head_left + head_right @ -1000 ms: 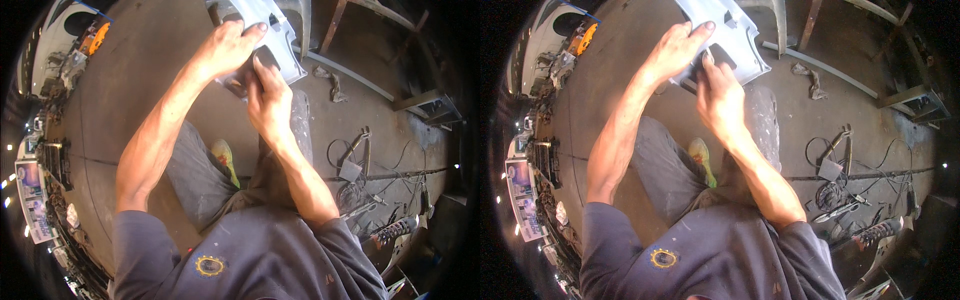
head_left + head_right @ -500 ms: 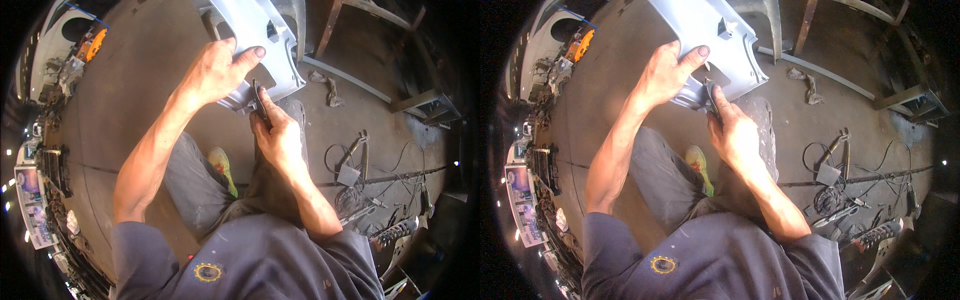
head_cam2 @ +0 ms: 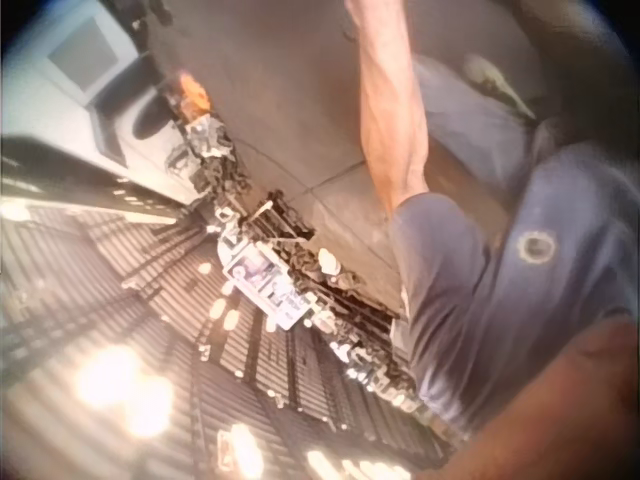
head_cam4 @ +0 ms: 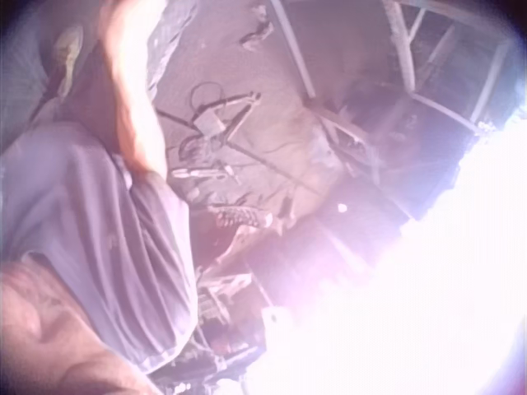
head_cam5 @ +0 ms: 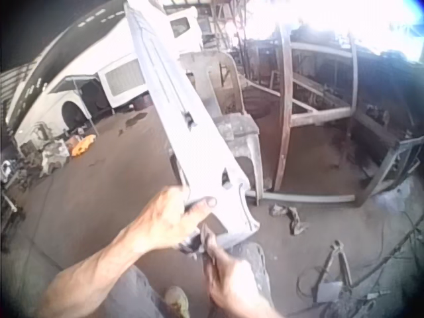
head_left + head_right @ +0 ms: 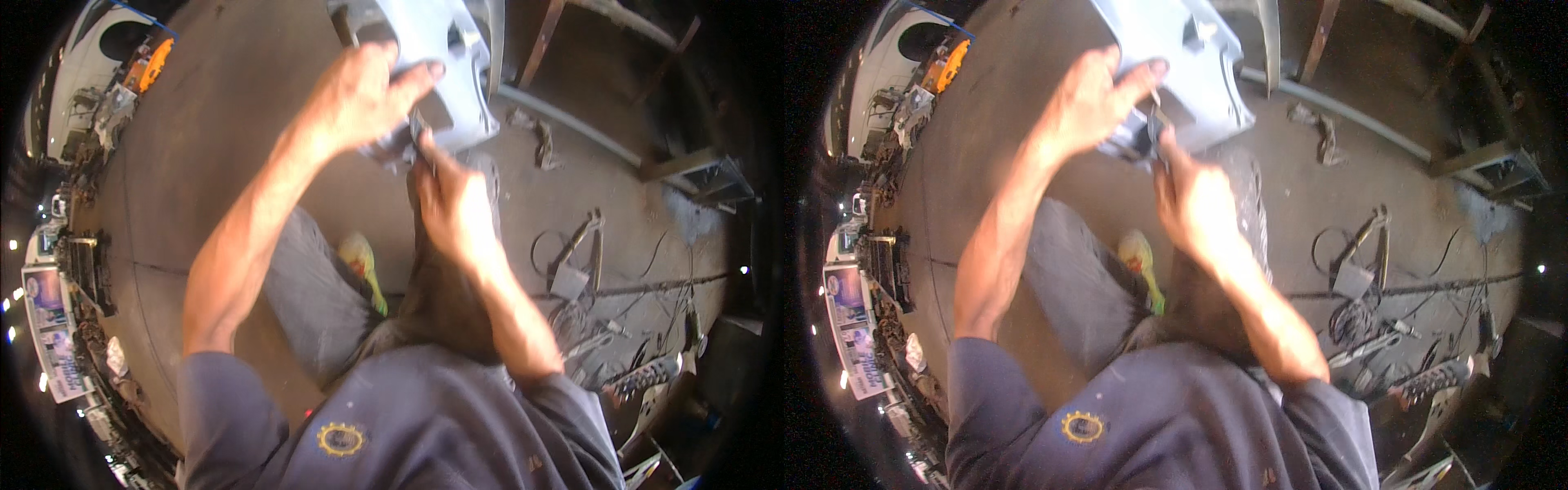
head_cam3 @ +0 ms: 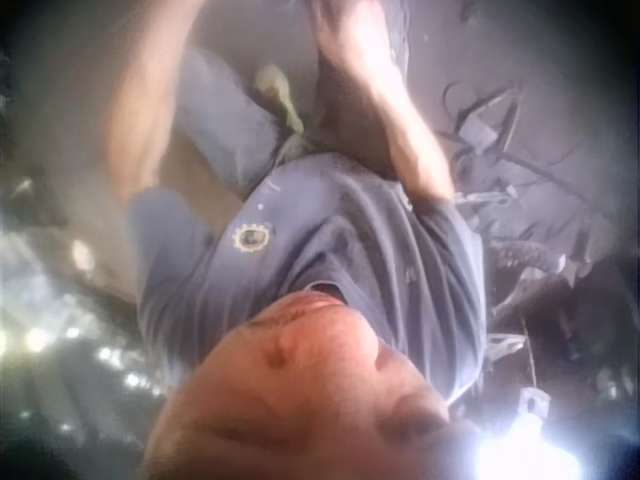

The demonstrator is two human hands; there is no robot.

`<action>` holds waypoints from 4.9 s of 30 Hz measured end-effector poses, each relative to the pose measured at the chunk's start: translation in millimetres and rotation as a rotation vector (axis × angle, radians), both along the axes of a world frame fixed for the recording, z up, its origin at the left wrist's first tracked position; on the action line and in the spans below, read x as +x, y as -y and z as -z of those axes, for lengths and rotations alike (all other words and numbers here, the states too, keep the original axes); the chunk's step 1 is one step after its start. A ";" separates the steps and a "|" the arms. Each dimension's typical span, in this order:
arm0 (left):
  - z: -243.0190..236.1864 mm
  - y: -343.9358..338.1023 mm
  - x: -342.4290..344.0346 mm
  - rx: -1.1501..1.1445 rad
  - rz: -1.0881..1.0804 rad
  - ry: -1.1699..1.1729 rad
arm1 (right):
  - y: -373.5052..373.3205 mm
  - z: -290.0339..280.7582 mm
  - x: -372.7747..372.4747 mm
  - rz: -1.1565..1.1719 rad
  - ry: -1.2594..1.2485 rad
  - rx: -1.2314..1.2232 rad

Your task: The person picks up a grey plastic car part and walks across a workshop floor. They then use a sanding block to sand the edges and surfaces of the part, turning it over to work on different areas.

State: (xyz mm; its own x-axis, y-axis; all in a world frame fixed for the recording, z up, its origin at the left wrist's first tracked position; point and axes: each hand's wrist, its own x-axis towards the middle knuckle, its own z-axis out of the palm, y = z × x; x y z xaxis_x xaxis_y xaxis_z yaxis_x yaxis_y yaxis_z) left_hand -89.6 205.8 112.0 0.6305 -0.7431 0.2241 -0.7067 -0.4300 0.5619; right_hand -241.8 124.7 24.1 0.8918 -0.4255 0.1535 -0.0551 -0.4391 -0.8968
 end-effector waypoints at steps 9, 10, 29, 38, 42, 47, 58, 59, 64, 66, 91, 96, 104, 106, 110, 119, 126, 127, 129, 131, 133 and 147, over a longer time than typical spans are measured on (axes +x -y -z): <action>-8.9 0.7 -4.1 0.004 -0.030 -0.086 | 12.2 -6.6 -61.0 -0.161 -0.042 0.086; -9.2 1.1 -4.1 -0.002 -0.029 -0.098 | 11.4 -12.4 -64.7 -0.101 -0.106 0.156; -3.1 2.0 -7.9 -0.017 0.045 0.060 | 9.2 -10.6 -2.6 -0.052 -0.086 0.612; -18.8 14.3 -18.9 0.136 0.066 0.151 | 19.7 6.0 9.4 -0.085 -0.080 0.754; 2.2 9.8 1.3 0.032 0.045 0.248 | 10.3 -1.1 -21.5 -0.096 -0.133 0.681; -8.6 30.3 13.4 0.174 0.079 0.129 | 37.1 17.5 -69.4 0.139 0.211 0.343; -7.8 50.0 13.4 0.205 0.063 0.113 | 30.3 9.0 0.9 0.246 0.193 -0.006; -7.5 49.9 11.6 0.195 0.047 0.135 | 30.1 3.2 3.6 0.215 0.185 -0.073; -18.3 46.9 10.6 0.279 0.079 0.120 | 18.7 3.6 11.8 0.215 0.135 -0.271; -16.1 50.2 7.9 0.285 0.102 0.153 | 19.6 14.3 17.7 0.236 0.256 -0.298; -22.9 56.4 25.3 0.065 -0.021 -0.410 | 37.6 10.6 11.3 0.340 0.308 -0.464; 28.0 58.1 42.5 -0.024 -0.007 -0.333 | 27.8 21.5 12.0 0.298 0.257 -0.467; 42.1 28.9 32.5 -0.173 -0.163 -0.677 | 27.0 1.8 17.4 0.306 0.077 -0.494; 43.6 17.6 21.9 -0.155 -0.216 -0.603 | 16.7 10.1 1.7 0.236 0.125 -0.523; 49.0 -6.9 6.2 -0.208 -0.328 -0.663 | 13.2 -7.0 -52.1 0.252 -0.012 -0.430; 77.7 -24.6 -28.6 -0.301 -0.341 -0.598 | 6.5 16.3 -48.4 0.060 0.094 -0.712; 63.6 -28.2 -33.4 -0.273 -0.284 -0.496 | -0.1 4.7 -31.1 0.086 0.016 -0.644; 64.9 -25.7 -38.2 -0.322 -0.260 -0.492 | 1.8 9.7 -37.0 0.075 0.047 -0.623; 68.5 -22.2 -33.0 -0.296 -0.268 -0.389 | 10.6 12.6 -28.8 0.077 0.085 -0.634; 62.3 -22.7 -26.4 -0.299 -0.254 -0.363 | 6.4 6.2 -22.2 0.123 0.087 -0.631; 36.6 -21.2 -14.4 -0.286 -0.271 -0.255 | -5.4 8.2 -40.8 0.064 0.124 -0.472; -4.4 -1.8 -19.0 -0.023 -0.168 0.059 | 20.9 14.5 1.8 0.192 0.443 -0.437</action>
